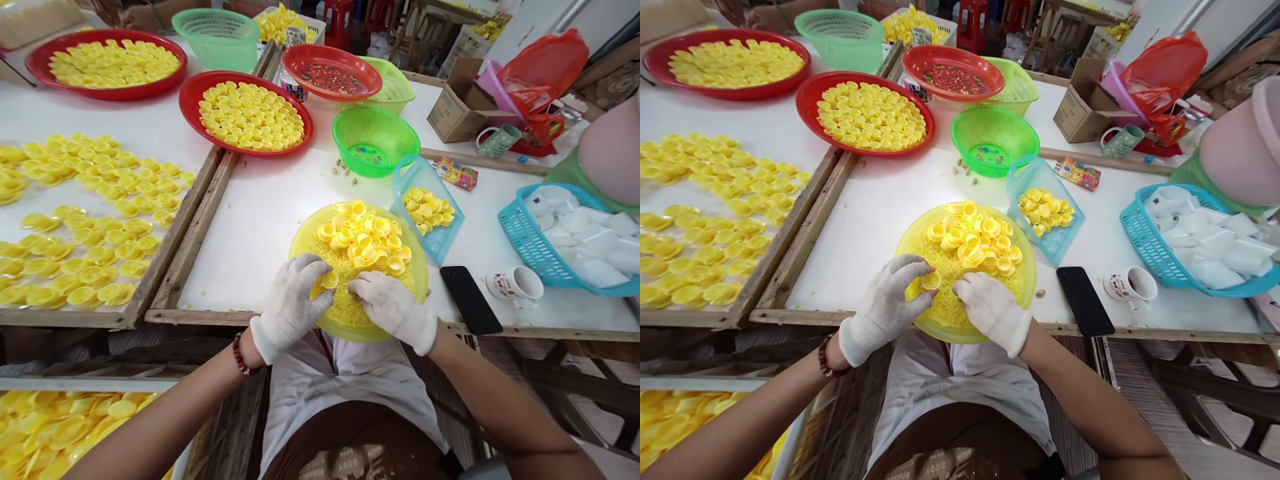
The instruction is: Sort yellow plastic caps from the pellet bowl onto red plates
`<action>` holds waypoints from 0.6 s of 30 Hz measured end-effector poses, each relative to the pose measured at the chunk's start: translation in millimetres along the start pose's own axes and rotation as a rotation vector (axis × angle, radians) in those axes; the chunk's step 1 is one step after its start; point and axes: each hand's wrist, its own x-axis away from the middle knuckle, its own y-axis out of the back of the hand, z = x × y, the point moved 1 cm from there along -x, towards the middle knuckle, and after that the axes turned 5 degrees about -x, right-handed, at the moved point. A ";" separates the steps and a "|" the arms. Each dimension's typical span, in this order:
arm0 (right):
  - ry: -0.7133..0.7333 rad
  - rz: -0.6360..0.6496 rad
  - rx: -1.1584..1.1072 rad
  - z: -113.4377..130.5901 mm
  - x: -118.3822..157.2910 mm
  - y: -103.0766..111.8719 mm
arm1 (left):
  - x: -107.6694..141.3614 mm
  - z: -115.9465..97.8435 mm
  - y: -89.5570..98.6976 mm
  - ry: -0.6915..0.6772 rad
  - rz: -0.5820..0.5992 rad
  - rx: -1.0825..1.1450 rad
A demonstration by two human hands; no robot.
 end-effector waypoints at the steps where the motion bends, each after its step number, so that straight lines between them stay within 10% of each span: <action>1: 0.006 -0.037 -0.044 -0.3 -0.4 3.8 | 0.4 0.1 0.3 0.000 0.003 0.005; 11: 0.129 -0.371 -0.251 5.3 -1.3 31.0 | 0.5 -5.8 0.0 0.042 0.034 0.127; 18: 0.116 -0.281 -0.010 -22.7 17.7 -9.0 | 11.9 50.7 66.9 0.150 -0.174 0.054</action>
